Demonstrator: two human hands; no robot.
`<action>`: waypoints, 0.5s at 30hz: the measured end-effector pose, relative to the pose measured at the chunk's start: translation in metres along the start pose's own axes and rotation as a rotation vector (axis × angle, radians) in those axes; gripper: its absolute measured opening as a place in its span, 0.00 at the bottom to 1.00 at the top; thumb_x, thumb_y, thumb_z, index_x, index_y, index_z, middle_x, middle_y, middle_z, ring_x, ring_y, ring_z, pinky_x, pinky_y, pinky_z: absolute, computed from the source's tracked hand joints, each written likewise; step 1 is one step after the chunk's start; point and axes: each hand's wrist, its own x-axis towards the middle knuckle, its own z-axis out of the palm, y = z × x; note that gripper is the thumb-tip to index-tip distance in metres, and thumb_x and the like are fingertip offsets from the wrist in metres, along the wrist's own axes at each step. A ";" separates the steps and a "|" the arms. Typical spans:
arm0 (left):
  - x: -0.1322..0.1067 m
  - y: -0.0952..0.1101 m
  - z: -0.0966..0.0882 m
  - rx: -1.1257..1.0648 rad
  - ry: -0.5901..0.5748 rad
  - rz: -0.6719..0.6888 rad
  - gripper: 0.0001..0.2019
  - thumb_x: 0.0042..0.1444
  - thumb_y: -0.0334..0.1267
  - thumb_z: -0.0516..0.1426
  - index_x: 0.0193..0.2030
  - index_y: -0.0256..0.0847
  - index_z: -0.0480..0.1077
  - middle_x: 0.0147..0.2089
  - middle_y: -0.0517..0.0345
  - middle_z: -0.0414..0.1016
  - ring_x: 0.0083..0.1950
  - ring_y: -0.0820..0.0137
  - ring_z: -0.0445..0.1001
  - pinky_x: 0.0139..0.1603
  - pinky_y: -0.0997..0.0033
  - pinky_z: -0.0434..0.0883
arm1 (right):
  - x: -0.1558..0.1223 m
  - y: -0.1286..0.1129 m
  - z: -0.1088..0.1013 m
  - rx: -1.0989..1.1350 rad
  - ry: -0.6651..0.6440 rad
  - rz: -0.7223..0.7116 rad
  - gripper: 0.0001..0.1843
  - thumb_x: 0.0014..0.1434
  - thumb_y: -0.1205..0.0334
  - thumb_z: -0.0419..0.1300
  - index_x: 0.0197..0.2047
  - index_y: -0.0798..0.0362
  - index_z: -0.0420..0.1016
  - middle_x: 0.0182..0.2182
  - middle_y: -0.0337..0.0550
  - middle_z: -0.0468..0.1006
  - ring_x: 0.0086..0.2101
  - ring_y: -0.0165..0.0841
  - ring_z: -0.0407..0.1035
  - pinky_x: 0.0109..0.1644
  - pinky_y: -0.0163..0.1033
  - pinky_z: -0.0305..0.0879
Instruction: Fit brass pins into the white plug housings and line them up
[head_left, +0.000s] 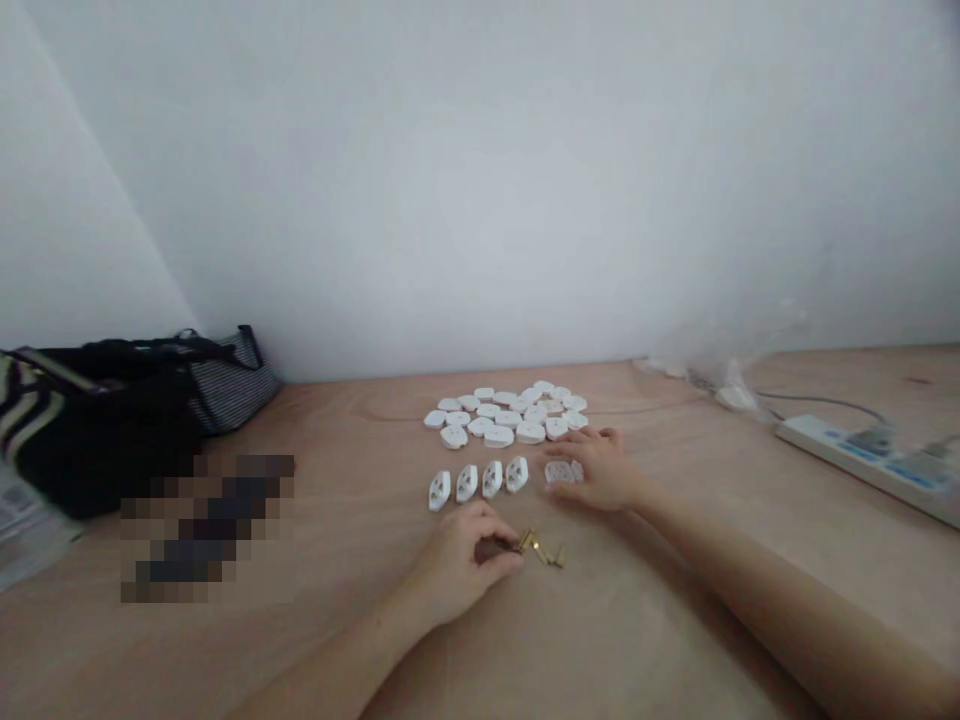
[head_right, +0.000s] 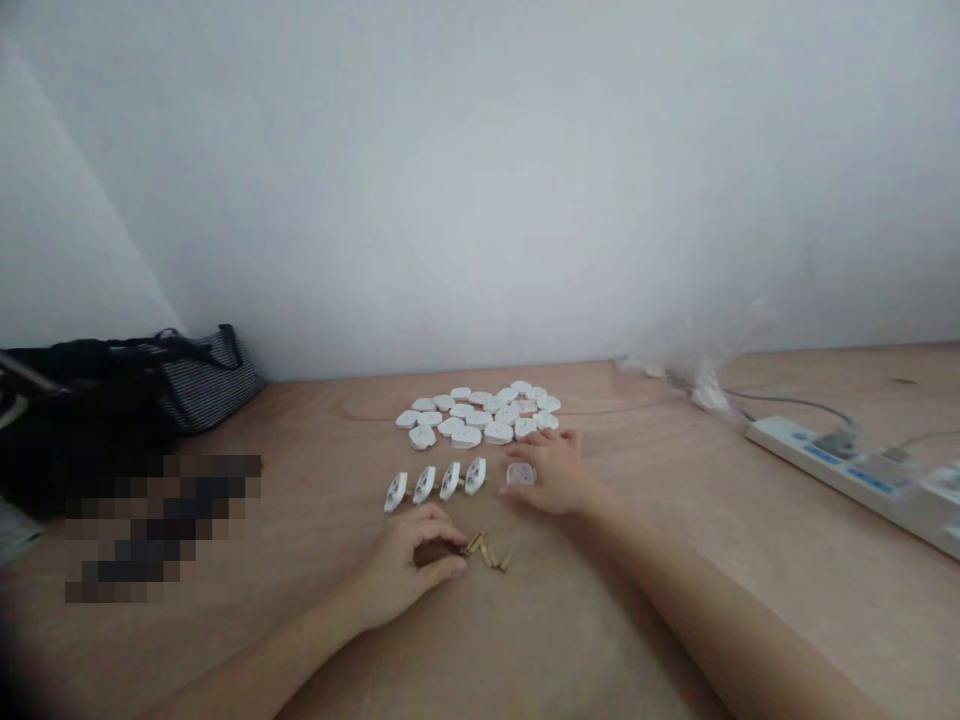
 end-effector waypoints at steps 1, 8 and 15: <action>0.000 0.000 0.001 0.001 0.009 0.007 0.05 0.48 0.34 0.61 0.34 0.40 0.76 0.35 0.56 0.74 0.37 0.67 0.72 0.39 0.71 0.67 | -0.003 0.003 -0.002 -0.016 -0.009 -0.002 0.23 0.50 0.45 0.60 0.47 0.46 0.73 0.49 0.49 0.72 0.49 0.47 0.62 0.52 0.57 0.46; 0.002 0.003 0.002 0.018 0.038 0.005 0.03 0.51 0.32 0.59 0.28 0.38 0.73 0.31 0.57 0.73 0.34 0.68 0.70 0.34 0.73 0.66 | -0.013 0.002 -0.003 -0.049 -0.013 -0.005 0.20 0.49 0.48 0.62 0.44 0.47 0.74 0.46 0.46 0.73 0.47 0.45 0.62 0.51 0.56 0.47; 0.002 0.006 -0.003 0.003 0.130 0.038 0.04 0.56 0.32 0.53 0.33 0.38 0.70 0.30 0.59 0.72 0.32 0.70 0.70 0.33 0.74 0.66 | -0.032 -0.020 -0.010 0.059 0.087 -0.012 0.23 0.44 0.43 0.65 0.41 0.47 0.75 0.35 0.43 0.76 0.41 0.42 0.65 0.50 0.52 0.46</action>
